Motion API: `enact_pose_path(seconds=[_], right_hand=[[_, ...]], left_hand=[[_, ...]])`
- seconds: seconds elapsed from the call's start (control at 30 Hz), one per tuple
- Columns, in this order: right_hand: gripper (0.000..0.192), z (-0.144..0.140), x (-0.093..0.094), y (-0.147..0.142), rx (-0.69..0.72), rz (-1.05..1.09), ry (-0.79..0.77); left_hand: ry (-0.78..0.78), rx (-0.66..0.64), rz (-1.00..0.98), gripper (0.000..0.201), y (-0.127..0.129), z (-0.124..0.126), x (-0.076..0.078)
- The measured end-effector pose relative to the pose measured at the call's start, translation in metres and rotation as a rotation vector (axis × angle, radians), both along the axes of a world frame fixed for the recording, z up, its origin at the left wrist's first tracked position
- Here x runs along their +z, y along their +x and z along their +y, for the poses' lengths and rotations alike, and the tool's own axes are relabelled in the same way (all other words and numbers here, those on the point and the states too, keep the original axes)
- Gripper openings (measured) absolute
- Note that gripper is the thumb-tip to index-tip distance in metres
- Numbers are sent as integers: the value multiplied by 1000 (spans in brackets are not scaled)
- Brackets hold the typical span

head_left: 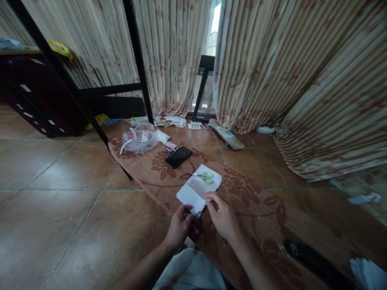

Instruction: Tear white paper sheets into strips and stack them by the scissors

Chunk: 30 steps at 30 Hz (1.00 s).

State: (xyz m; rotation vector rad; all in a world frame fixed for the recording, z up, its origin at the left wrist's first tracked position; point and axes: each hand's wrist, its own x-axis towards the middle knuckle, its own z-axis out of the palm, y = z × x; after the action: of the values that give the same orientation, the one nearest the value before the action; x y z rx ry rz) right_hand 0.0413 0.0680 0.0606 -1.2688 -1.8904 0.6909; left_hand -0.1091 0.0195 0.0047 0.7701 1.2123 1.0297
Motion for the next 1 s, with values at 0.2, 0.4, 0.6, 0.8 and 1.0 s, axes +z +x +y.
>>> enact_pose_path(seconds=[0.2,0.4,0.6,0.8,1.0], right_hand=[[28,-29,11,10,27,-82,131],[27,-85,19,44,-187,-134,298],[23,-125,-29,96,-457,-298,340],[25,-137,-73,113,-488,-347,173],[34,-136,-74,108,-502,-323,132]], left_hand=[[0,-3,31,37,0,1,3],[-8,25,40,39,1,-1,8],[55,74,146,43,8,-9,17],[396,-256,350,20,50,-18,31],[874,-603,736,37,101,-17,25]])
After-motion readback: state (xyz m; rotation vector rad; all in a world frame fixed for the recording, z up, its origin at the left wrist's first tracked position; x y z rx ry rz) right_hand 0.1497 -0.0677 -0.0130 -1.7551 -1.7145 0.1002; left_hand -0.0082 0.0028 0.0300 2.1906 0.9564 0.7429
